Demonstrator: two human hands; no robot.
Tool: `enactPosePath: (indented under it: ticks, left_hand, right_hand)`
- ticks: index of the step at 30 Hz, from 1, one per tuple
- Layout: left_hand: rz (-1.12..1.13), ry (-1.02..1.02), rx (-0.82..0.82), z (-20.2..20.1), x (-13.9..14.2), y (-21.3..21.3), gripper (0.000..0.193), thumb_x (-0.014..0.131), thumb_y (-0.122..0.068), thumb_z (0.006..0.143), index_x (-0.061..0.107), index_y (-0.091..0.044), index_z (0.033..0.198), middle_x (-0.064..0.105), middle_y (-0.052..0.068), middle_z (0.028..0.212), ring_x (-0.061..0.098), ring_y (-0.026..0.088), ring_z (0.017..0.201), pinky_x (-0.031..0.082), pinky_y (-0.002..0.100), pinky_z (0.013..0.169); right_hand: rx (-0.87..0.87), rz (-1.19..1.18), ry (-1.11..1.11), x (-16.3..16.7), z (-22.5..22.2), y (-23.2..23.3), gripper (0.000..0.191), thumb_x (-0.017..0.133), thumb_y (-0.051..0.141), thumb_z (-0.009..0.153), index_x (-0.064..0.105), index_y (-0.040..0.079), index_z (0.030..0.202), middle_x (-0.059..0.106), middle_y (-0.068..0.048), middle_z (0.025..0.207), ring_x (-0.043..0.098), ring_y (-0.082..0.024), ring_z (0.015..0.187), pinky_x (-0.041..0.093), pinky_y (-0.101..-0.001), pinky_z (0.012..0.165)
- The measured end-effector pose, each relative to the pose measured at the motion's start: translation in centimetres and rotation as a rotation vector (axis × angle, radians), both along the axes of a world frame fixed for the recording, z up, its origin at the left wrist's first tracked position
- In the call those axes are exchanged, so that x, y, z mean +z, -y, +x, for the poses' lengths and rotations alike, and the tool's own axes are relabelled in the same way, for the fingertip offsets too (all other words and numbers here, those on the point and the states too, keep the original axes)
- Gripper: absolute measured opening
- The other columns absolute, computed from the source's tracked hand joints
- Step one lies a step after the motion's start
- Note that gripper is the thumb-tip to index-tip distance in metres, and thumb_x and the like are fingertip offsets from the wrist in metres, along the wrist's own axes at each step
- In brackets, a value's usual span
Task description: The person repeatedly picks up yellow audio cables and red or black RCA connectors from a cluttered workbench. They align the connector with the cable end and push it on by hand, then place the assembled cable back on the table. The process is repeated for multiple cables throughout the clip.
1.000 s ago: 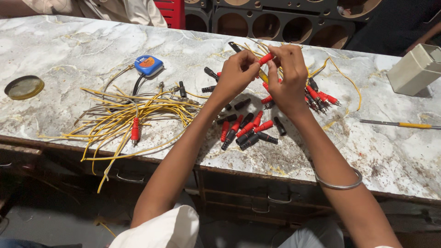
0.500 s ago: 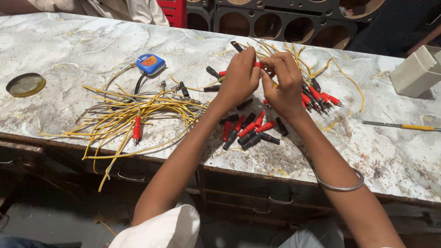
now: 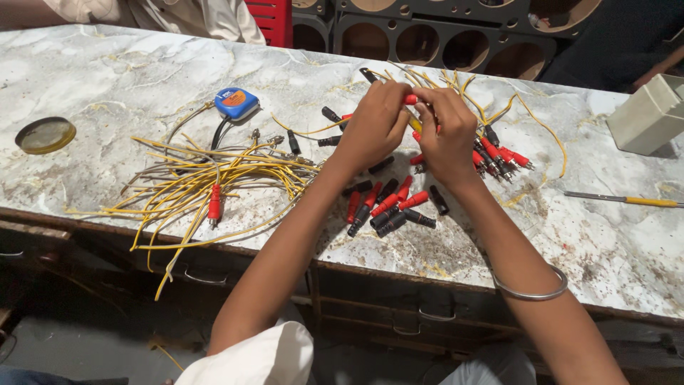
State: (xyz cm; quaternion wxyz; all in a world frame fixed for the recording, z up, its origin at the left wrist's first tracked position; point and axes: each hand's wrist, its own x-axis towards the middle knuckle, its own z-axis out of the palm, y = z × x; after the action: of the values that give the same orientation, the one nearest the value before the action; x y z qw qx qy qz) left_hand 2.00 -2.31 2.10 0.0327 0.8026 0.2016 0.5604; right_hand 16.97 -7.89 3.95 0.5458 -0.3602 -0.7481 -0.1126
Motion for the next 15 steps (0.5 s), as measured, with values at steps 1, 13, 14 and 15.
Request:
enactPosePath:
  ticks: [1, 13, 14, 15]
  left_hand:
    - [-0.002, -0.004, -0.003, -0.02, -0.04, -0.05, 0.013, 0.059, -0.003, 0.094, 0.056, 0.000, 0.106, 0.060, 0.017, 0.097, 0.055, 0.036, 0.092, 0.046, 0.047, 0.083]
    - [0.046, -0.116, 0.140, -0.27, -0.64, -0.56, 0.015, 0.060, 0.005, 0.081, 0.054, -0.001, 0.094, 0.061, 0.014, 0.088, 0.054, 0.037, 0.089, 0.045, 0.048, 0.078]
    - [0.081, -0.135, 0.163, -0.24, -0.59, -0.44, 0.017, 0.059, 0.006, 0.079, 0.054, -0.002, 0.093, 0.060, 0.013, 0.088, 0.054, 0.037, 0.090, 0.045, 0.047, 0.079]
    - [0.115, -0.154, 0.185, -0.21, -0.51, -0.29, 0.018, 0.059, 0.006, 0.076, 0.054, -0.002, 0.092, 0.060, 0.013, 0.089, 0.054, 0.036, 0.090, 0.045, 0.047, 0.079]
  right_hand:
    - [-0.016, -0.006, 0.001, -0.05, 0.08, -0.15, 0.020, 0.066, -0.010, 0.099, 0.067, -0.001, 0.117, 0.069, -0.016, 0.103, 0.069, -0.028, 0.086, 0.054, -0.0361, 0.072]
    - [-0.120, -0.199, 0.040, -0.94, 0.43, -0.71, 0.011, 0.059, 0.002, 0.100, 0.060, 0.004, 0.111, 0.072, -0.011, 0.088, 0.073, -0.029, 0.080, 0.050, -0.0413, 0.064]
    - [-0.124, -0.191, 0.039, -0.92, 0.49, -0.75, 0.008, 0.061, 0.004, 0.102, 0.059, 0.003, 0.110, 0.072, -0.011, 0.087, 0.073, -0.029, 0.080, 0.050, -0.0414, 0.063]
    - [-0.147, -0.222, 0.038, -0.87, 0.55, -0.81, 0.007, 0.061, 0.006, 0.103, 0.060, 0.004, 0.109, 0.071, -0.011, 0.083, 0.071, -0.030, 0.077, 0.049, -0.0425, 0.062]
